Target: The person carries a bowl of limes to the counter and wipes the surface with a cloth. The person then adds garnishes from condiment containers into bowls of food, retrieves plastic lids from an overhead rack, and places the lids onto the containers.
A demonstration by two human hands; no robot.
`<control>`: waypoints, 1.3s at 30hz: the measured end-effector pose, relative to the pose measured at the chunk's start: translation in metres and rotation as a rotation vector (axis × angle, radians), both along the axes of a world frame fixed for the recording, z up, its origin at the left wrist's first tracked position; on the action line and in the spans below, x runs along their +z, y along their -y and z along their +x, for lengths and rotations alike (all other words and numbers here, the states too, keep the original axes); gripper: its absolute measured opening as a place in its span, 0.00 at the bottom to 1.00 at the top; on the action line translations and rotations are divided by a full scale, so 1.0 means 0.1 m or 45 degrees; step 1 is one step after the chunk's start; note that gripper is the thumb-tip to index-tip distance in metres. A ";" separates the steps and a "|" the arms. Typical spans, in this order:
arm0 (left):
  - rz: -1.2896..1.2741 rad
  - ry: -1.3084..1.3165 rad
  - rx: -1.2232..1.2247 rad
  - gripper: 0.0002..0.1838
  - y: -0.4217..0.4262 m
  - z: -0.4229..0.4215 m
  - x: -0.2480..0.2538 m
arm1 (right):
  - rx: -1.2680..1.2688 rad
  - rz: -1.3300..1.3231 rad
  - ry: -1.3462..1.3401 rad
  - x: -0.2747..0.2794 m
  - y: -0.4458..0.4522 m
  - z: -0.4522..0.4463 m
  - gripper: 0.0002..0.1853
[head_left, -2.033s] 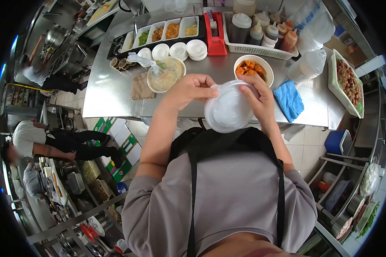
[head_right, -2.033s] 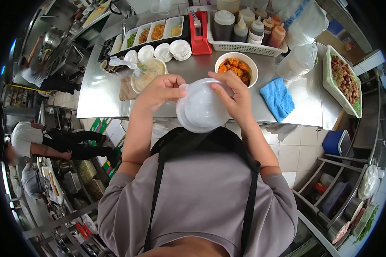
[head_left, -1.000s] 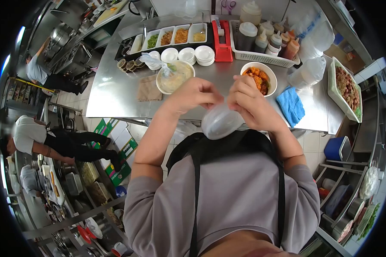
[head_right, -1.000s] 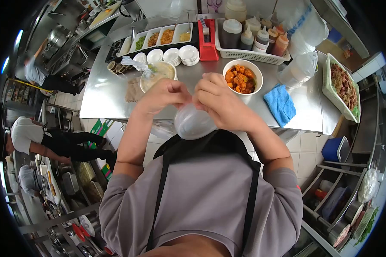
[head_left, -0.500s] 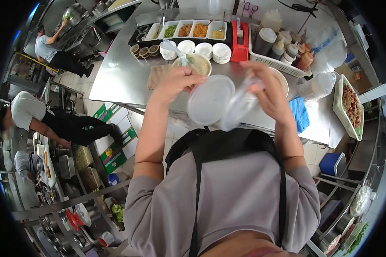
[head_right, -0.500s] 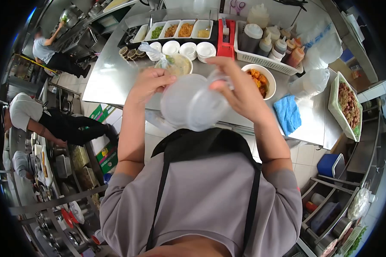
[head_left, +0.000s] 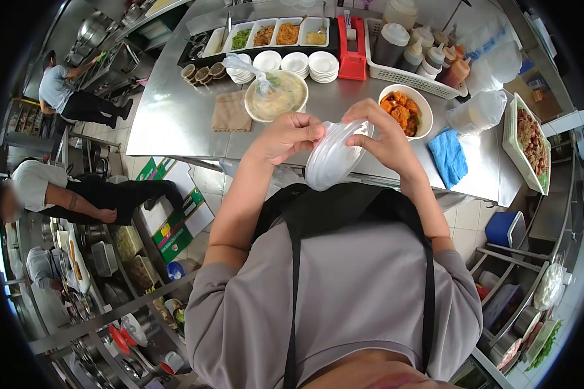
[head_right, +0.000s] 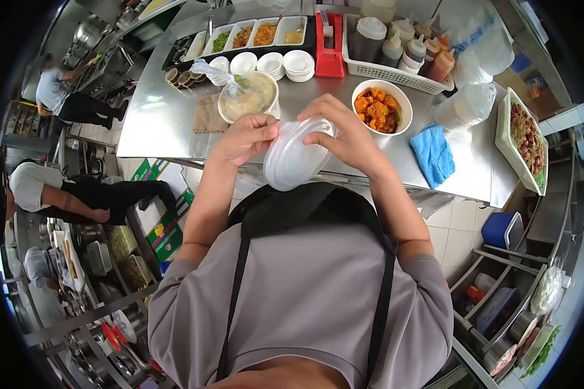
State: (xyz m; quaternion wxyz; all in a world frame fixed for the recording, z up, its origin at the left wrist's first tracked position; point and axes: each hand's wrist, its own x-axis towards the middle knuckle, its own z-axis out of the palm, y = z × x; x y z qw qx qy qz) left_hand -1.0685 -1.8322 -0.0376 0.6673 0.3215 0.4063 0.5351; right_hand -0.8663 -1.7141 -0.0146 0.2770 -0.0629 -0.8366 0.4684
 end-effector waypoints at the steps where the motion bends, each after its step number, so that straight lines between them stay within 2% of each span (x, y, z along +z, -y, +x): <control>1: 0.007 -0.015 -0.016 0.13 -0.02 0.00 0.00 | -0.031 -0.008 -0.025 0.00 0.01 0.01 0.20; 6: -0.042 -0.205 0.066 0.11 -0.06 0.10 0.15 | -0.181 0.056 -0.055 0.05 0.11 0.06 0.21; 10: 0.005 -0.448 0.121 0.09 -0.12 0.18 0.21 | -0.137 0.284 -0.019 0.08 0.11 0.08 0.19; 15: -0.010 -0.484 0.185 0.10 -0.17 0.17 0.19 | -0.156 0.403 -0.035 0.12 0.11 0.11 0.14; 19: -0.041 -0.413 0.339 0.07 -0.19 0.05 0.19 | -0.028 0.359 0.057 0.20 0.13 0.24 0.12; 21: -0.015 -0.561 0.461 0.08 -0.18 -0.02 0.21 | 0.010 0.405 0.102 0.24 0.15 0.30 0.12; 25: 0.038 -0.594 0.645 0.08 -0.13 -0.07 0.34 | 0.096 0.266 -0.009 0.43 0.08 0.56 0.12; 27: 0.041 -0.634 0.599 0.09 -0.11 -0.14 0.29 | 0.068 0.156 -0.071 0.49 0.05 0.66 0.11; 28: 0.040 -0.652 0.572 0.09 -0.11 -0.15 0.27 | 0.056 0.203 -0.112 0.48 0.02 0.67 0.14; 31: 0.044 -0.713 0.422 0.08 -0.10 -0.04 0.33 | -0.029 0.269 -0.017 0.53 0.06 0.52 0.20; 32: 0.081 -0.690 0.343 0.08 -0.10 -0.01 0.32 | 0.002 0.261 0.056 0.53 0.06 0.45 0.25; 35: 0.187 -0.696 0.172 0.08 -0.09 0.07 0.31 | -0.138 0.329 0.118 0.37 0.08 0.26 0.27; 39: 0.255 -0.853 0.127 0.08 -0.09 0.15 0.32 | -0.252 0.291 0.181 0.30 0.04 0.21 0.19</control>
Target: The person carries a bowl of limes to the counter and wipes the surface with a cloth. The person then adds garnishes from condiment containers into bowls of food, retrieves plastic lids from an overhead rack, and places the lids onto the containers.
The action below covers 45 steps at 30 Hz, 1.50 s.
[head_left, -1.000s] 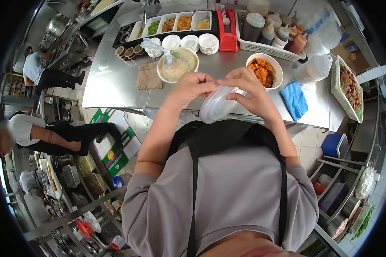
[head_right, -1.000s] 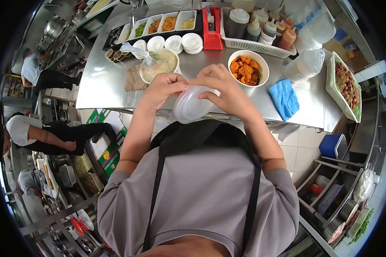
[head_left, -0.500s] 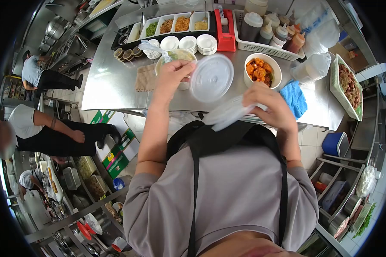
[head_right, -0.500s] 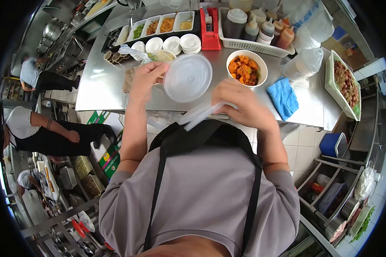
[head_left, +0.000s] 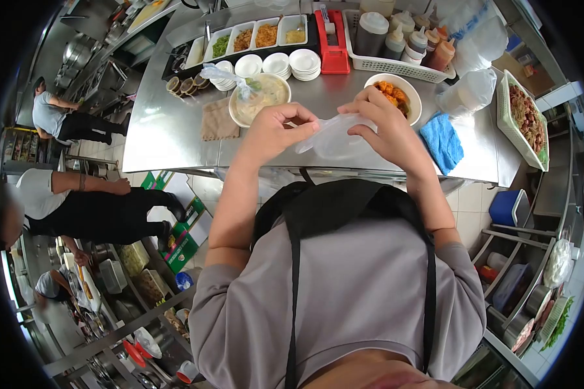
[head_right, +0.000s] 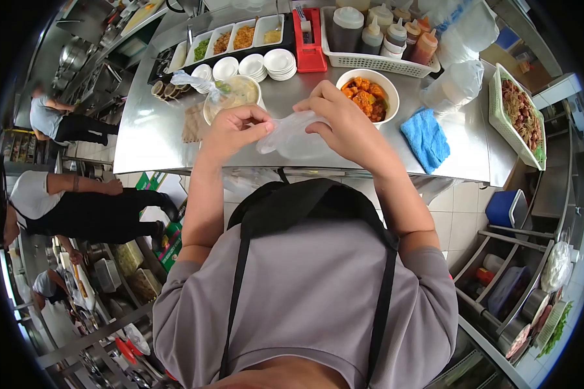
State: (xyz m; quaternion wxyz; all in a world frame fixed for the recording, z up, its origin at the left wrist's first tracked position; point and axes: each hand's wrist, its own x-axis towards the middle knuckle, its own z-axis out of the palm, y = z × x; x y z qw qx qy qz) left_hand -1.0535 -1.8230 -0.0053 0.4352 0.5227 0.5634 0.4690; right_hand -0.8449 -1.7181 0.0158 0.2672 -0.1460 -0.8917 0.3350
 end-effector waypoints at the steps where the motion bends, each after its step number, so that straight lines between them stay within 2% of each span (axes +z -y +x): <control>1: -0.010 -0.026 -0.006 0.09 0.00 0.01 0.00 | -0.019 -0.018 -0.003 -0.02 -0.01 -0.01 0.17; 4: -0.036 -0.077 -0.020 0.10 -0.04 -0.02 -0.08 | -0.054 -0.050 -0.003 -0.10 -0.04 -0.05 0.15; 7: -0.087 0.096 0.013 0.12 -0.09 -0.05 -0.18 | -0.047 -0.058 0.003 -0.23 -0.09 -0.10 0.15; 13: -0.145 -0.119 0.008 0.12 -0.11 -0.08 -0.25 | -0.069 -0.211 0.069 -0.33 -0.10 -0.12 0.15; 18: -0.154 -0.146 0.027 0.11 -0.13 -0.05 -0.23 | -0.102 -0.304 0.121 -0.39 -0.11 -0.15 0.15; 31: -0.156 -0.312 0.116 0.08 -0.15 0.00 -0.26 | -0.134 -0.279 0.088 -0.47 -0.11 -0.21 0.14; 37: -0.107 -0.426 0.190 0.10 -0.17 0.02 -0.25 | -0.141 -0.283 0.092 -0.47 -0.09 -0.24 0.14; 43: -0.425 -0.020 -0.214 0.10 -0.25 -0.24 -0.28 | 0.042 -0.149 0.022 -0.47 -0.07 -0.20 0.18; 45: -0.519 0.160 -0.230 0.10 -0.22 -0.21 -0.19 | 0.126 -0.123 -0.035 -0.37 0.01 -0.18 0.18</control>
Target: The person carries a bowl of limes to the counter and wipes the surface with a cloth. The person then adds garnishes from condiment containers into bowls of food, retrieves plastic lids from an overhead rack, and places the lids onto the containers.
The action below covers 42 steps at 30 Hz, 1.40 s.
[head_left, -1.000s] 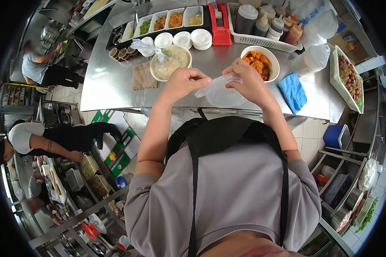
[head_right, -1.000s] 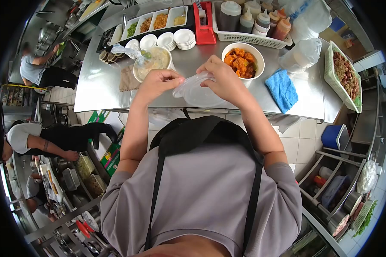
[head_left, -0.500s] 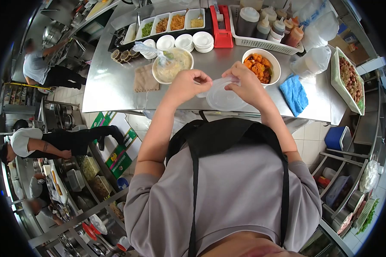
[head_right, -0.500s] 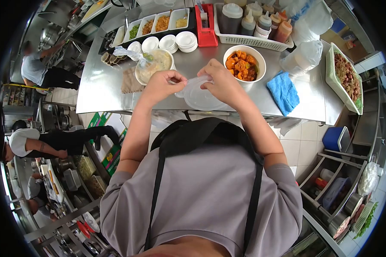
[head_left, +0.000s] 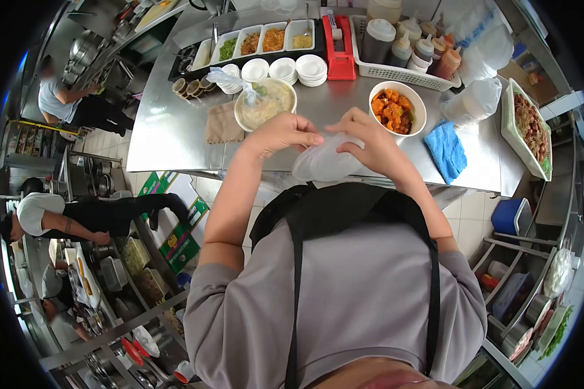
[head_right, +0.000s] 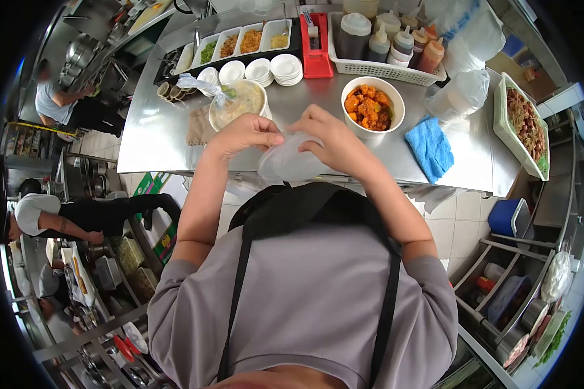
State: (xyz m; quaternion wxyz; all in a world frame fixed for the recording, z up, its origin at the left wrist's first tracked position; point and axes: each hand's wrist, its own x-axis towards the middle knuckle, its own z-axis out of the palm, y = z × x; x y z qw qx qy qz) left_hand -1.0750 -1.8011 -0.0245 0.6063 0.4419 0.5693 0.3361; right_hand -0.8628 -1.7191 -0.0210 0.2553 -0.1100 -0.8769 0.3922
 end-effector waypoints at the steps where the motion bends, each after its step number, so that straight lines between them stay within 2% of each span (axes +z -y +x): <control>1: -0.056 0.085 0.007 0.10 0.02 0.01 0.02 | 0.055 0.033 -0.010 0.02 0.03 0.00 0.19; 4: -0.056 0.226 -0.012 0.10 0.05 0.03 0.02 | 0.156 0.070 -0.021 0.05 0.09 0.01 0.21; 6: -0.062 0.222 -0.018 0.09 0.05 0.04 0.04 | 0.137 0.025 -0.005 0.07 0.10 0.02 0.21; 13: 0.010 0.013 -0.004 0.08 -0.05 0.10 -0.05 | 0.062 0.239 -0.065 -0.05 0.04 0.00 0.16; 22: 0.008 0.103 0.106 0.08 -0.01 0.19 -0.09 | 0.046 0.275 -0.081 -0.12 0.01 0.00 0.10; 31: 0.254 -0.254 0.269 0.07 -0.03 0.35 -0.13 | 0.022 0.319 -0.088 -0.18 -0.08 -0.03 0.06; 34: 0.255 -0.161 0.387 0.07 -0.07 0.34 -0.28 | -0.013 0.405 -0.083 -0.20 -0.04 -0.02 0.06; 37: 0.413 -0.266 0.734 0.06 -0.12 0.20 -0.33 | 0.033 0.408 -0.055 -0.25 0.01 0.11 0.06; 40: 0.710 -0.268 0.946 0.08 -0.11 -0.02 -0.24 | 0.099 0.342 -0.002 -0.30 0.04 0.28 0.08; 42: 0.748 -0.271 0.925 0.07 -0.07 -0.06 -0.16 | 0.112 0.297 -0.008 -0.29 0.01 0.33 0.09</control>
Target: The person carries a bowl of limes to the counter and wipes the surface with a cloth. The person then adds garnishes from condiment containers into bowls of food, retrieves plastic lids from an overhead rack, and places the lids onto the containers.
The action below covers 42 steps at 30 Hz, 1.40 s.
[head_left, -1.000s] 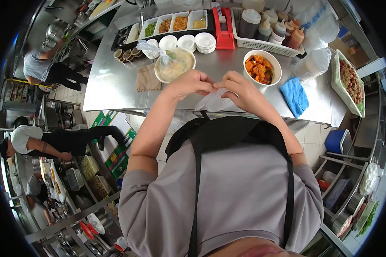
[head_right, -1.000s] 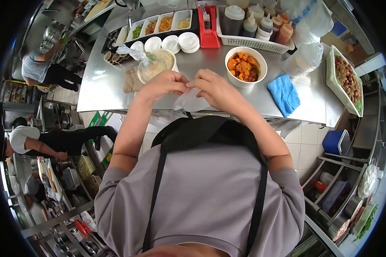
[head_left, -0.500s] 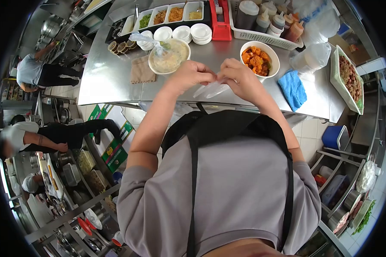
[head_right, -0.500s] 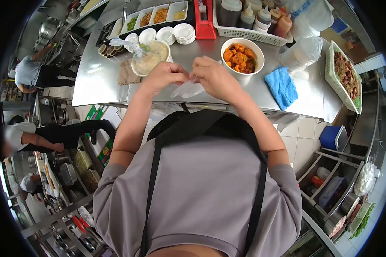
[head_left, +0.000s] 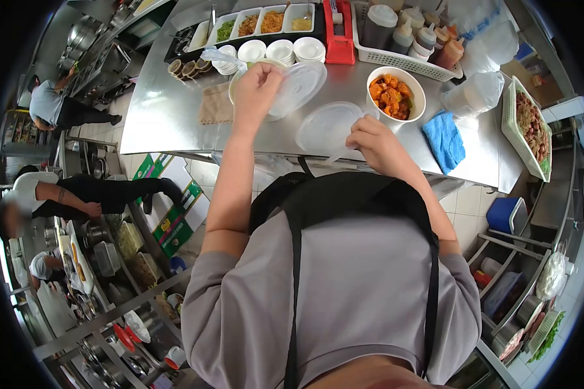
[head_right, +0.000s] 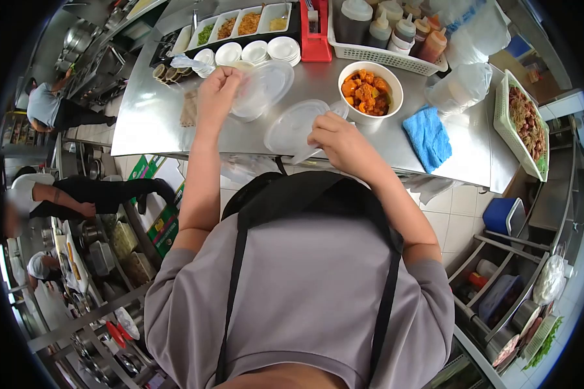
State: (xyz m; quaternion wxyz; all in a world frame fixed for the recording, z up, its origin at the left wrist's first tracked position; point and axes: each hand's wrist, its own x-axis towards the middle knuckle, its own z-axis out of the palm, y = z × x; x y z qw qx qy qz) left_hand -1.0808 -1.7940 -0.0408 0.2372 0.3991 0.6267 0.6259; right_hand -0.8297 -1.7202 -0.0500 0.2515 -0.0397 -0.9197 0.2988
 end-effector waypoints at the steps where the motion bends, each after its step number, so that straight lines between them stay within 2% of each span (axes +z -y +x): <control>1: 0.011 -0.011 -0.011 0.06 0.03 0.00 0.02 | -0.026 -0.008 -0.042 0.03 -0.01 -0.01 0.08; 3: 0.010 -0.059 -0.103 0.05 0.07 0.06 -0.04 | -0.085 -0.030 -0.131 0.15 -0.02 -0.05 0.06; 7: -0.018 -0.038 -0.219 0.06 0.07 0.24 -0.24 | -0.214 -0.397 -0.118 0.32 -0.16 -0.20 0.06; 9: -0.154 -0.075 -0.215 0.06 0.09 0.23 -0.26 | -0.183 -0.658 -0.064 0.32 -0.34 -0.30 0.06; 10: -0.221 -0.093 -0.210 0.06 0.11 0.23 -0.28 | -0.209 -0.668 -0.037 0.26 -0.45 -0.36 0.07; 12: -0.151 0.278 -0.218 0.10 0.13 0.28 -0.32 | -0.175 -0.879 0.082 0.26 -0.58 -0.43 0.07; 13: -0.113 0.462 -0.221 0.13 0.16 0.31 -0.35 | -0.155 -0.983 0.142 0.26 -0.64 -0.47 0.08; 15: -0.080 0.434 -0.333 0.23 0.29 0.32 -0.45 | -0.089 -1.073 0.187 0.09 -0.72 -0.50 0.08; 16: -0.050 0.403 -0.393 0.29 0.35 0.32 -0.48 | -0.066 -1.057 0.210 0.06 -0.69 -0.49 0.08; 17: -0.106 0.242 -0.419 0.37 0.41 0.33 -0.51 | -0.040 -1.015 0.216 0.04 -0.71 -0.50 0.08; 18: -0.140 0.060 -0.434 0.45 0.44 0.35 -0.51 | 0.034 -1.115 0.178 -0.08 -0.73 -0.51 0.07; 19: -0.243 0.138 -0.428 0.50 0.44 0.37 -0.45 | 0.047 -1.060 0.156 -0.09 -0.71 -0.52 0.07; 21: -0.167 0.256 -0.563 0.50 0.49 0.35 -0.45 | 0.030 -1.167 0.097 -0.16 -0.71 -0.57 0.09; 23: -0.107 0.221 -0.692 0.49 0.54 0.36 -0.21 | -0.059 -1.390 0.039 0.01 -0.63 -0.56 0.05; 27: -0.102 0.056 -0.724 0.47 0.55 0.35 0.06 | 0.074 -1.776 -0.164 0.12 -0.78 -0.45 0.05; 29: -0.156 0.067 -0.717 0.46 0.54 0.37 0.14 | -0.026 -1.892 -0.391 0.36 -0.69 -0.40 0.05; 30: -0.133 -0.243 -0.633 0.45 0.53 0.32 0.20 | -0.084 -1.957 -0.503 0.46 -0.64 -0.36 0.04; 32: -0.088 -0.849 -0.452 0.45 0.45 0.09 0.47 | -0.008 -1.924 -0.752 0.51 -0.75 -0.22 0.04; 33: -0.095 -0.481 -0.362 0.41 0.44 0.00 0.84 | 0.025 -1.905 -0.877 0.53 -0.83 -0.11 0.04; 34: 0.360 -0.087 -0.242 0.38 0.41 -0.09 1.57 | 0.049 -1.808 -1.012 0.67 -0.82 0.07 0.05; 35: 0.559 -0.610 0.019 0.37 0.34 -0.25 1.96 | 0.081 -1.714 -1.137 0.77 -0.82 0.22 0.06; 36: 0.627 -0.767 0.197 0.36 0.37 -0.19 2.47 | 0.134 -1.707 -1.220 0.64 -0.94 0.33 0.07; 37: 1.080 -1.039 0.406 0.31 0.16 -0.32 2.83 | 0.105 -1.696 -1.248 0.68 -0.89 0.36 0.07; 38: 1.255 -1.369 0.655 0.27 0.05 -0.41 3.25 | 0.072 -1.683 -1.275 0.76 -0.81 0.41 0.07; 40: 1.348 -1.506 0.690 0.23 -0.14 -0.24 3.85 | 0.045 -1.645 -1.270 0.84 -0.67 0.50 0.07; 42: 1.714 -1.696 0.526 0.19 -0.60 -0.24 4.30 | 0.028 -1.607 -1.229 0.70 -0.68 0.61 0.07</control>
